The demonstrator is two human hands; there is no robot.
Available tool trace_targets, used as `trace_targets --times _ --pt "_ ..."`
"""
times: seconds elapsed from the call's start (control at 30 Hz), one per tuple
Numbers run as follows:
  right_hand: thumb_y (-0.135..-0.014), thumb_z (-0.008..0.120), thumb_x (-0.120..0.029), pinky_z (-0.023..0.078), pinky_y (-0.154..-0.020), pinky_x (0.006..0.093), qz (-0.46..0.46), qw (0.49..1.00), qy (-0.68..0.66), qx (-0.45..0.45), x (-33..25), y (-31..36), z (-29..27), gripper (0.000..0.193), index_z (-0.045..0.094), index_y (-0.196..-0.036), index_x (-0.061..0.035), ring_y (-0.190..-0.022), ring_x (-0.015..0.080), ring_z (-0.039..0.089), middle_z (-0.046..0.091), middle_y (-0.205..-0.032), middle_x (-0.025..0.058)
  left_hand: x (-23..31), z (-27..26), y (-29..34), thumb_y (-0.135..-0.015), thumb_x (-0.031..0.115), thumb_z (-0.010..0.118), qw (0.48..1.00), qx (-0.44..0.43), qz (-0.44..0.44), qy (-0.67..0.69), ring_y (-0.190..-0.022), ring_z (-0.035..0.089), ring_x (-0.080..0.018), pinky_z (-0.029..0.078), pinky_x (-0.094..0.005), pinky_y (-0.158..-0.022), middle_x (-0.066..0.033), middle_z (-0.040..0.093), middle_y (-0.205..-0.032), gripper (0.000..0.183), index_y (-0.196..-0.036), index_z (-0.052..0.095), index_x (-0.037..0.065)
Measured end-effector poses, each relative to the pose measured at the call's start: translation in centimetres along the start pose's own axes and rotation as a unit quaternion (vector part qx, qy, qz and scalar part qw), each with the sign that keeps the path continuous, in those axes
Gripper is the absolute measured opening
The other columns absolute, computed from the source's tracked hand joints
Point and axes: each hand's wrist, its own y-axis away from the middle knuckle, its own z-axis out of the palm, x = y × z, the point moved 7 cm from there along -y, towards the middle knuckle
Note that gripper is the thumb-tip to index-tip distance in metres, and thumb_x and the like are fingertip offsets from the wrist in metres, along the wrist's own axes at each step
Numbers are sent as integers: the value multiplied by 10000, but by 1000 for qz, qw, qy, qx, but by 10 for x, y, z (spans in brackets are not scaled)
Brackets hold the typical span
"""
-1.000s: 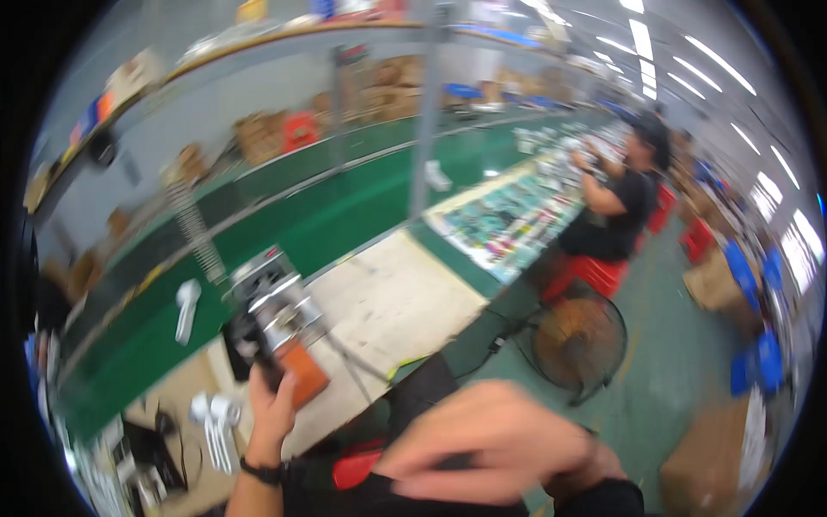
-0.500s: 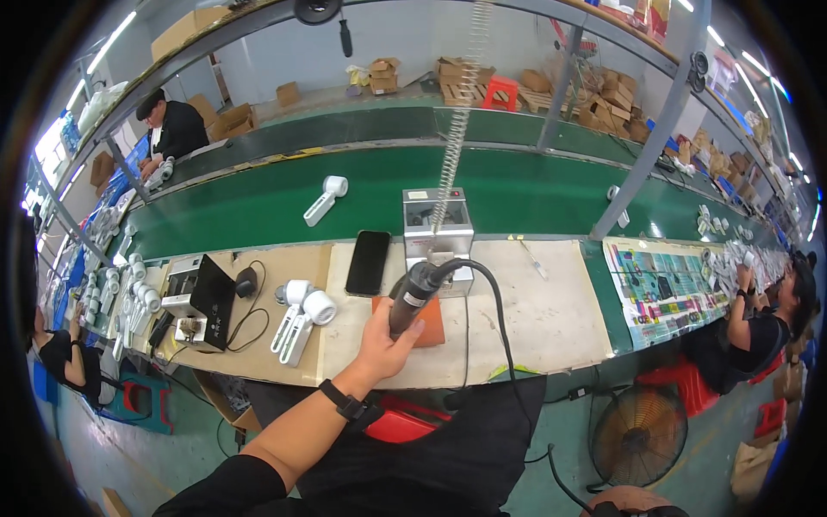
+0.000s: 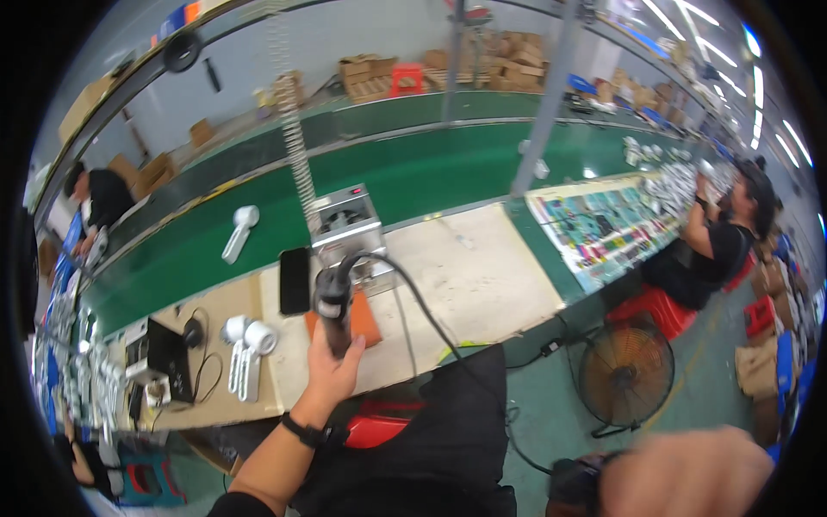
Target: Assemble small plastic electronic components using a specialized electric screwdriver on a factory workbench.
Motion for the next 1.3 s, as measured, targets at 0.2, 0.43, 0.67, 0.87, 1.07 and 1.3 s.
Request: trace_targets --times 0.2,0.43,0.67,0.87,1.07,1.3 --pt "-787 923 -258 530 -952 412 410 797 407 178 152 148 -26 878 436 -1457 35 -1082 254 637 639 -1213 152 60 44 51 -837 185 814 975 -220 40 -21 -837 674 -387 524 -469 -735 -162 689 -905 316 -1063 646 43" --pt "-947 756 -193 530 -682 307 328 854 292 280 204 166 -68 666 368 -1453 -1 -683 163 606 655 -854 77 61 11 59 -847 197 807 976 -195 86 -52 -1099 647 -366 499 -464 -973 -166 679 -1143 352 -1127 659 43" --pt "-992 695 -168 460 -602 283 304 842 329 301 227 194 -117 446 466 -1334 4 -611 116 506 527 -748 21 -35 -230 51 -793 192 868 887 180 -85 -416 -1111 610 -388 484 -470 -963 -172 646 -1190 421 -1134 692 19" --pt "-958 673 -41 458 -627 281 341 810 343 333 249 218 -129 367 501 -1280 -3 -637 122 502 534 -804 28 -61 -226 38 -774 236 874 861 138 -76 -484 -1140 584 -356 457 -487 -934 -136 629 -1180 411 -1112 714 66" --pt "-993 633 -79 443 -675 280 338 839 326 275 258 217 -130 348 486 -1301 -12 -675 116 494 522 -831 22 -74 -213 41 -756 202 878 854 95 -35 -510 -1122 583 -326 413 -446 -968 -122 637 -1173 377 -1090 750 79" --pt "-944 679 -54 456 -664 281 339 818 344 311 263 226 -140 357 499 -1249 -8 -663 123 510 540 -789 26 -64 -207 38 -760 223 875 810 129 -78 -567 -1112 556 -308 373 -431 -948 -82 623 -1190 385 -1121 772 137"
